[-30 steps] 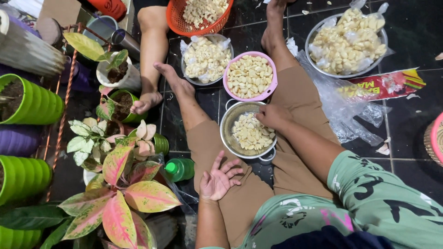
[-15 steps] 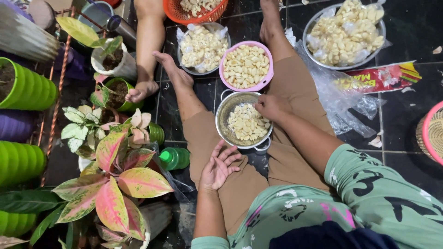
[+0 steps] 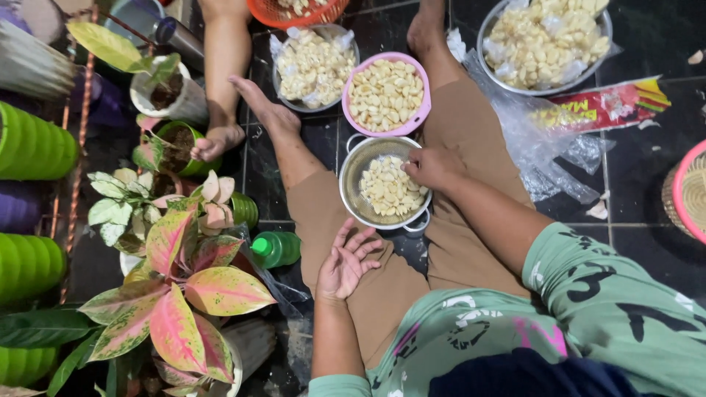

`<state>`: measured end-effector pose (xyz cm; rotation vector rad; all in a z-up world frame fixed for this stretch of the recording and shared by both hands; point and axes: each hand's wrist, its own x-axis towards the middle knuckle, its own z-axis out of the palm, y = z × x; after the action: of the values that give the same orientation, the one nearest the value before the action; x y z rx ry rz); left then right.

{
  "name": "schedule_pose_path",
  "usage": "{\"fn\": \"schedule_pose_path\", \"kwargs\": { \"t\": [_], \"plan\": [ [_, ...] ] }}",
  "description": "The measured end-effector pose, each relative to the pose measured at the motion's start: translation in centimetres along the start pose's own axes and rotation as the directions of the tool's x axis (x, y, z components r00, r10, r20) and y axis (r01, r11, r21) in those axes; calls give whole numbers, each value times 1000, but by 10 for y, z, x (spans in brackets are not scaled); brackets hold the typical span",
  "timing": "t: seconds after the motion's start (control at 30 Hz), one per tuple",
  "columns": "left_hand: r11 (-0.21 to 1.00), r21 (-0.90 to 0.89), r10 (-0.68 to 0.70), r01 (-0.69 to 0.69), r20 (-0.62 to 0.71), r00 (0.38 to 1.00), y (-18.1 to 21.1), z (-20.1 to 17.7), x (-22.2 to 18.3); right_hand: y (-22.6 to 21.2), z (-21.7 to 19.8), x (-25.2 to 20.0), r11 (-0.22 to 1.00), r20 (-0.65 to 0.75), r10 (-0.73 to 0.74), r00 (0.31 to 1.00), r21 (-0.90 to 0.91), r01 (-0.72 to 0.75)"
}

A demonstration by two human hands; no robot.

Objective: Manually packaging peeled garlic cloves into small plastic bags while sitting on the floor.

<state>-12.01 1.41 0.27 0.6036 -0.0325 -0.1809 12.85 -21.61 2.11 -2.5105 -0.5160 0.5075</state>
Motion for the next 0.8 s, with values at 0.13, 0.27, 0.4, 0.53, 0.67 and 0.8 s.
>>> {"fn": "schedule_pose_path", "kwargs": {
  "t": [0.13, 0.27, 0.4, 0.53, 0.67, 0.8],
  "plan": [
    [1000, -2, -20, 20, 13, 1000, 5, -1, 6, 1, -6, -9, 998, 18, -39, 999, 44, 38],
    [999, 3, -37, 37, 20, 999, 3, -5, 9, 2, -11, -15, 997, 60, 19, 998, 69, -23],
    [999, 3, -52, 52, 11, 999, 7, -1, 8, -10, -12, -15, 1000, 105, 19, 994, -4, -19],
    [998, 30, -58, 58, 23, 998, 9, 1, 10, -5, -4, -5, 996, 145, 4, 989, -88, 9],
    [997, 20, -68, 68, -11, 998, 8, 3, 6, -3, -4, -7, 996, 227, -17, 974, -84, 36],
    [972, 140, -161, 190, -196, 967, 7, -16, 11, -8, -10, -8, 989, 293, -27, 956, -130, 68]
  ]
}}
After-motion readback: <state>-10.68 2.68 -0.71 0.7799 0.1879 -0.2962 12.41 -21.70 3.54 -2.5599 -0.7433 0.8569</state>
